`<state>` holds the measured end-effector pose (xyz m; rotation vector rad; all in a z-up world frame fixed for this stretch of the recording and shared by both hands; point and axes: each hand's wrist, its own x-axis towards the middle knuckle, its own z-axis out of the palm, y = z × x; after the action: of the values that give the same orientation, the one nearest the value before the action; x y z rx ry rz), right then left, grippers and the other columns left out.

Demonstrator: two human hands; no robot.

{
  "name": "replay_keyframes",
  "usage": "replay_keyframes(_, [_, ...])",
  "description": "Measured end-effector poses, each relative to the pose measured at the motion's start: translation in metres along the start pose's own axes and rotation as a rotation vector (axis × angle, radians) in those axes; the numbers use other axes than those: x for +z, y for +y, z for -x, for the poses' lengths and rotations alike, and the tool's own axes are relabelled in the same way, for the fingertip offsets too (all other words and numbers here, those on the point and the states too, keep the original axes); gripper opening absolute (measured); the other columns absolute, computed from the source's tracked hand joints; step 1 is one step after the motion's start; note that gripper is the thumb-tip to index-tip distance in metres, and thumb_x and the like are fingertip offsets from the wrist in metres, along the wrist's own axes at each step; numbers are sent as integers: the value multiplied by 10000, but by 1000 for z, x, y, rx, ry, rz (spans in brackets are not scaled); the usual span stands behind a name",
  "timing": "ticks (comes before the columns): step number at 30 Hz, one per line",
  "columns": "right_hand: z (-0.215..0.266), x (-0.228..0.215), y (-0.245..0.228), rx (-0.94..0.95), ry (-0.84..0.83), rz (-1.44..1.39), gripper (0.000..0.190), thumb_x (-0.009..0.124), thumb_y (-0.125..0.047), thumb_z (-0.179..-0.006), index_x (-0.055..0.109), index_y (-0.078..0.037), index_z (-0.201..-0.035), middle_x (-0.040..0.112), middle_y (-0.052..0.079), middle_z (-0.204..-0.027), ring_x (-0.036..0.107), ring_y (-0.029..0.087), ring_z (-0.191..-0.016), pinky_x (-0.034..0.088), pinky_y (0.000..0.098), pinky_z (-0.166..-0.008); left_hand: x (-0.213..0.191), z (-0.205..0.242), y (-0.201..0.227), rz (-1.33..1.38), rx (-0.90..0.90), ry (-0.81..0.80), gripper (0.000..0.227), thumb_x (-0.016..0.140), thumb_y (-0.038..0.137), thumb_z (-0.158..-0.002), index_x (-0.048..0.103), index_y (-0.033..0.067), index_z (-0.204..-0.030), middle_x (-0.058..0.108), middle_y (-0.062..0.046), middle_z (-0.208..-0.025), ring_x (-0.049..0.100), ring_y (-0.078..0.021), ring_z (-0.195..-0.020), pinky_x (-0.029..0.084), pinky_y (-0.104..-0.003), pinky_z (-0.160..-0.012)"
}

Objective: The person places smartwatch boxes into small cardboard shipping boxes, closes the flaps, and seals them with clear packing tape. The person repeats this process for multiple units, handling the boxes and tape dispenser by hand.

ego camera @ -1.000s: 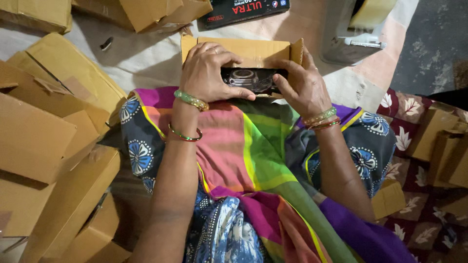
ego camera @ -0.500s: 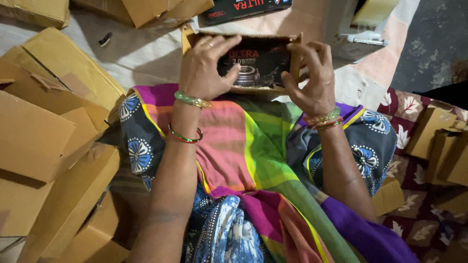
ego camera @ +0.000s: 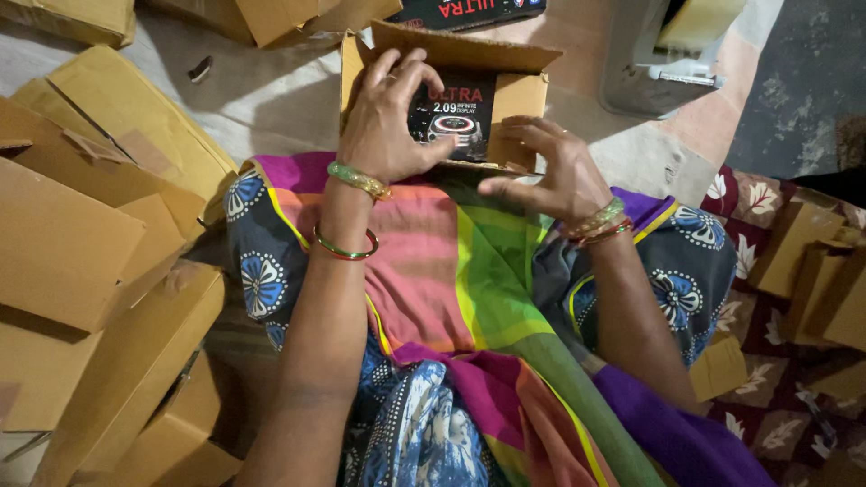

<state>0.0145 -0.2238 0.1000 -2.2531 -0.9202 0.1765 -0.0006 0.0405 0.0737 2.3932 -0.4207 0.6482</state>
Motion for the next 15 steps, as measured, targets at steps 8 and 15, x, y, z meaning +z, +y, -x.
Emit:
replay_keyframes(8, [6, 10, 36, 99, 49, -148, 765, 882, -279, -925, 465, -43, -1522, 648, 184, -1362, 716, 248, -1139, 611, 363, -910, -10, 4, -6, 43, -192, 407, 207, 834, 114, -907, 654, 70, -816, 685, -40, -802, 637, -226, -748, 523, -372, -727])
replay_keyframes(15, [-5, 18, 39, 448, 33, -236, 1077, 818, -187, -791, 218, -152, -1685, 773, 168, -951, 758, 217, -850, 583, 324, -812, 3, 9, -28, 442, -567, 418, 227, 831, 108, -882, 645, 32, -778, 687, -7, -719, 631, -65, -643, 533, -234, -640])
